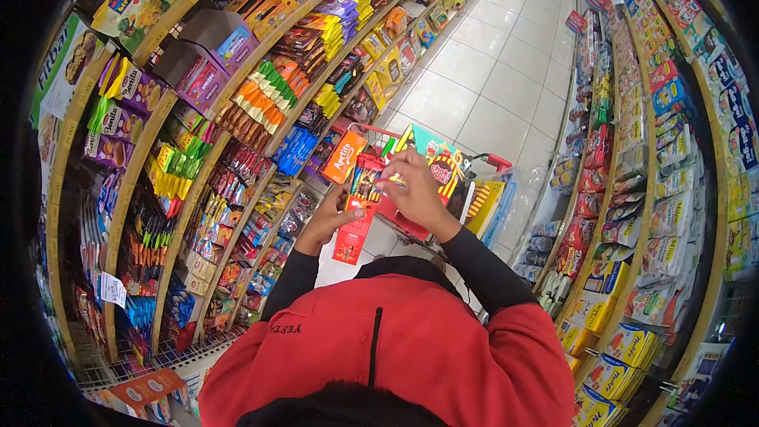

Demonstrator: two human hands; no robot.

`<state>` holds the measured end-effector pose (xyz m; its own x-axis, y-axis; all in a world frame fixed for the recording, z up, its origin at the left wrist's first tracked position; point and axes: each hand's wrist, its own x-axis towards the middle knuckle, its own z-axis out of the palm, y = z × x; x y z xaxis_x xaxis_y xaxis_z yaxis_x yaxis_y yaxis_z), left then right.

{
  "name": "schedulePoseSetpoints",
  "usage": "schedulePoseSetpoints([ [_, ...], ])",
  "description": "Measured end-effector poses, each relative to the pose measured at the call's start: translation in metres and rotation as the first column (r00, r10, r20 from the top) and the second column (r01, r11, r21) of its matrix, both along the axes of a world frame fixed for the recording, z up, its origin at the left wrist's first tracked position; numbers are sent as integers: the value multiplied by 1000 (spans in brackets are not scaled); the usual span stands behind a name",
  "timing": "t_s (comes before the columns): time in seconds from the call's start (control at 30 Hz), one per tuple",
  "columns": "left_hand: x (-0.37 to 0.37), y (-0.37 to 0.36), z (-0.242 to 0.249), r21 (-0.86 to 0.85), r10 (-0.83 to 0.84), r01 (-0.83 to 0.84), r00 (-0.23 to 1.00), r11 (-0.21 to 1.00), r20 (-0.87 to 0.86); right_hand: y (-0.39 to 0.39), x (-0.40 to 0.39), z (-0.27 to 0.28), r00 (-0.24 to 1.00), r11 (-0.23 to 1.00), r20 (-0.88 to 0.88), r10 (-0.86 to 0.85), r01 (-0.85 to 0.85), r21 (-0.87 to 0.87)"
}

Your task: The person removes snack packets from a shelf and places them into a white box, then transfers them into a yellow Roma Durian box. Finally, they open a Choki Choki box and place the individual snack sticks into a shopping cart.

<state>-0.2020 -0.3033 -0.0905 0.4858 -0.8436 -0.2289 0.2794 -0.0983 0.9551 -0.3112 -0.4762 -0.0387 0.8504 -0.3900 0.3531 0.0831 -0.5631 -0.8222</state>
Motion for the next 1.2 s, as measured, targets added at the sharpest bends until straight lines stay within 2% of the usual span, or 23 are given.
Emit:
schedulePoseSetpoints([
  [0.17, -5, 3, -7, 16, 46, -46, 999, 999, 17, -34, -1, -3, 974, 974, -64, 219, -215, 72],
  [0.2, -4, 7, -15, 26, 55, -56, 998, 998, 7, -52, 0, -7, 976, 963, -84, 200, -180, 202],
  [0.23, -5, 10, -20, 37, 68, -68, 998, 997, -4, -75, 4, -29, 991, 929, -111, 69, -24, 368],
  [0.27, -7, 11, -16, 24, 91, -91, 996, 996, -19, -104, 4, -51, 991, 981, -122, -55, 77, 180],
  [0.3, -8, 14, -18, 27, 101, -100, 995, 995, -21, -132, 7, -84, 973, 947, -99, -208, 226, 228],
  [0.33, -9, 17, -19, 59, 108, -107, 994, 993, -23, -154, 6, -96, 921, 935, -191, -340, 353, 39],
  [0.4, -12, 19, -15, 68, 145, -142, 989, 987, -41, -190, 7, -138, 790, 902, -437, -430, 369, -223],
  [0.43, -13, 21, -18, 71, 159, -156, 986, 985, -40, -192, 11, -144, 796, 908, -438, -418, 356, -220],
  [0.5, -14, 26, -24, 123, 134, -141, 989, 982, 66, -194, 19, -159, 648, 946, -694, -313, 146, -291],
  [0.53, -15, 26, -24, 127, 147, -155, 987, 980, 67, -196, 24, -172, 624, 963, -762, -173, 271, 3],
  [0.57, -17, 26, -23, 123, 168, -171, 985, 978, 37, -198, 27, -185, 627, 966, -762, -162, 258, 7],
  [0.63, -19, 27, -22, 122, 197, -197, 980, 973, 9, -181, 29, -186, 549, 901, -714, -434, 266, -343],
  [0.7, -20, 27, -21, 115, 202, -204, 979, 972, 26, -182, 30, -196, 543, 883, -702, -462, 353, -308],
  [0.77, -20, 28, -19, 119, 204, -206, 978, 971, 30, -203, 31, -238, 525, 877, -754, -395, 459, -141],
  [0.83, -20, 28, -13, 115, 203, -202, 979, 973, 7, -204, 27, -216, 506, 886, -762, -404, 424, -188],
  [0.87, -20, 27, -11, 112, 203, -202, 979, 973, 7, -212, 23, -215, 591, 839, -644, -485, 107, -534],
  [0.9, -19, 27, -10, 98, 195, -195, 981, 976, 6, -222, 19, -214, 701, 576, -518, -491, -185, -796],
  [0.93, -16, 26, -9, 81, 182, -182, 983, 980, 6, -229, 18, -206, 662, 746, -422, -619, 326, -581],
  [0.97, -15, 25, -9, 77, 178, -178, 984, 981, 7, -237, 20, -200, 558, 655, -388, -733, 734, -181],
  [1.03, -11, 25, -9, 75, 161, -162, 987, 984, 15, -244, 15, -158, 570, 619, -242, -785, 737, -272],
  [1.1, -7, 25, -10, 56, 137, -138, 990, 989, 28, -246, 10, -113, 657, 653, -30, -754, 743, -148],
  [1.17, -4, 23, -6, 94, 106, -117, 987, 989, 121, -232, 5, -51, 733, 731, -50, -679, 681, 48],
  [1.2, -2, 21, -4, 100, 85, -99, 987, 990, 134, -223, 5, -28, 728, 726, -47, -684, 686, 48],
])
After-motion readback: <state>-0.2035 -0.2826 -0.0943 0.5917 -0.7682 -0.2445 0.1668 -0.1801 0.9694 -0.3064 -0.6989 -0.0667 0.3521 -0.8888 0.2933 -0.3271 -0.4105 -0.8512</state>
